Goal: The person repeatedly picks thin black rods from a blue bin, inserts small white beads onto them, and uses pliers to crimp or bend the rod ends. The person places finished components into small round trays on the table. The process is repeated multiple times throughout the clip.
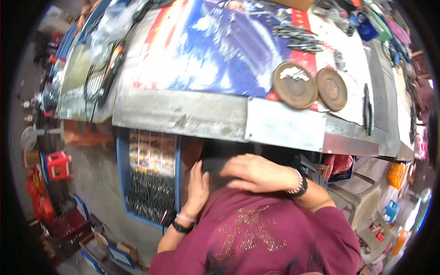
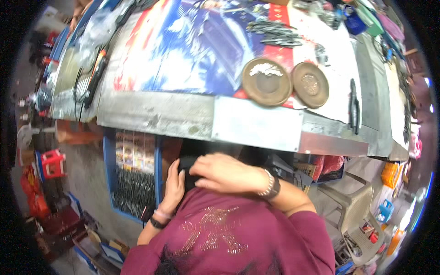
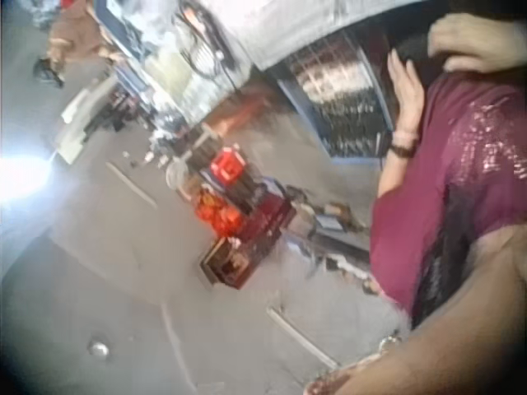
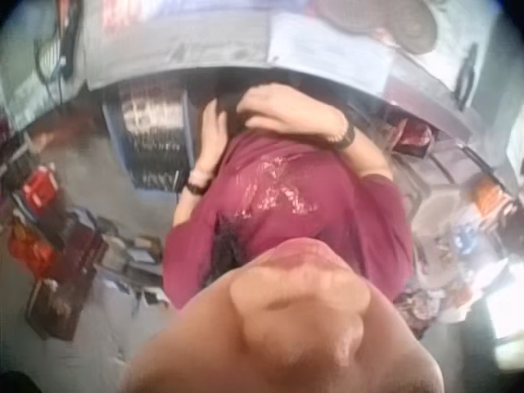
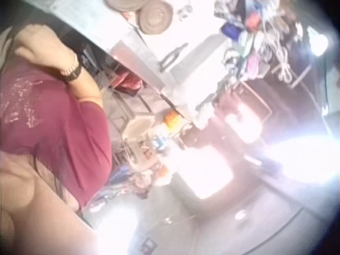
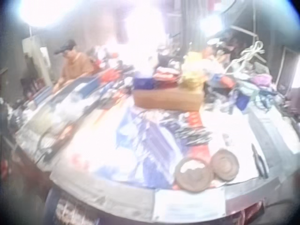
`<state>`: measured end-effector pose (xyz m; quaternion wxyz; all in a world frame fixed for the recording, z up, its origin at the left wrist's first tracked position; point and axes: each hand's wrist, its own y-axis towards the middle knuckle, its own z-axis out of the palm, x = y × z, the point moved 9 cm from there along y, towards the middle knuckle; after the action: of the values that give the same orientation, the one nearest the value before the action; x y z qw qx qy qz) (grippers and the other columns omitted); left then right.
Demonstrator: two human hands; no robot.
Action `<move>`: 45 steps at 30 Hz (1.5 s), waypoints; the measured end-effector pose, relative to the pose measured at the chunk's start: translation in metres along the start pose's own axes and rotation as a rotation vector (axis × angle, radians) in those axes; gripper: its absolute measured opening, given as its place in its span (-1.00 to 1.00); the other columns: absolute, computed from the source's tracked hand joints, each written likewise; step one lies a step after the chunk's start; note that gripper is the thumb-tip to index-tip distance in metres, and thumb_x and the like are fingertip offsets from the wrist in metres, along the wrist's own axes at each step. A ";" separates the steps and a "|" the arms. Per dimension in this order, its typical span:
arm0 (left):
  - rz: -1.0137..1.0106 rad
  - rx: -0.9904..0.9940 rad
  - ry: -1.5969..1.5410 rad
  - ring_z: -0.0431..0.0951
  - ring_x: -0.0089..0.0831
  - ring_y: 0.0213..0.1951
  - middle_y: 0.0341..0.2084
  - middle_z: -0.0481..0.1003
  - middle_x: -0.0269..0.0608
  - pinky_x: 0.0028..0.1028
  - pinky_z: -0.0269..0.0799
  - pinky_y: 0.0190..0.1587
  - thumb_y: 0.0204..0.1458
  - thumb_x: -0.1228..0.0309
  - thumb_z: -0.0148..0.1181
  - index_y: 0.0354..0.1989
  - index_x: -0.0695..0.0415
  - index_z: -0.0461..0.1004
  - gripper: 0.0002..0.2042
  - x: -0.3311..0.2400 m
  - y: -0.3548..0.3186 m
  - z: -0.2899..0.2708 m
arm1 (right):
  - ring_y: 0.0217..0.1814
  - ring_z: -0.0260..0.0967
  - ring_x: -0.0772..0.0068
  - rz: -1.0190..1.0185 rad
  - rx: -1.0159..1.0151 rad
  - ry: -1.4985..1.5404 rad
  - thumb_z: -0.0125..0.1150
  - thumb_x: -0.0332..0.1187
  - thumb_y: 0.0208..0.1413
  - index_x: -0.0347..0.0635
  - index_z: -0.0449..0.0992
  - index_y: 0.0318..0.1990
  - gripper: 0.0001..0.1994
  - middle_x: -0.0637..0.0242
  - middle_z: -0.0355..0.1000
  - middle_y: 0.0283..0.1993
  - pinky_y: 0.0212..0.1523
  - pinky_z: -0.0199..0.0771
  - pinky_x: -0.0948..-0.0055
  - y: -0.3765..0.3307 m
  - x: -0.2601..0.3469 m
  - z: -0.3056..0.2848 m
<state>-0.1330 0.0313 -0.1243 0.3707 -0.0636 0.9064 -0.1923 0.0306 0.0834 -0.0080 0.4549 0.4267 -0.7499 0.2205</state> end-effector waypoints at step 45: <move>1.006 -0.029 0.195 0.09 0.09 0.27 0.22 0.16 0.11 -0.04 -0.04 0.30 -0.36 0.15 0.50 0.35 0.07 -0.01 0.04 -0.367 0.278 0.000 | 0.11 0.27 0.03 0.256 -0.338 -0.639 0.45 -0.34 -0.34 -0.30 0.28 0.14 -0.24 0.08 0.33 0.02 0.10 0.34 0.25 -0.053 -0.151 -0.344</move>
<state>0.1373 0.3812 0.0033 0.3300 0.3937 0.8578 0.0174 0.2785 0.3681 0.0259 0.2309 0.2958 -0.9269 0.0046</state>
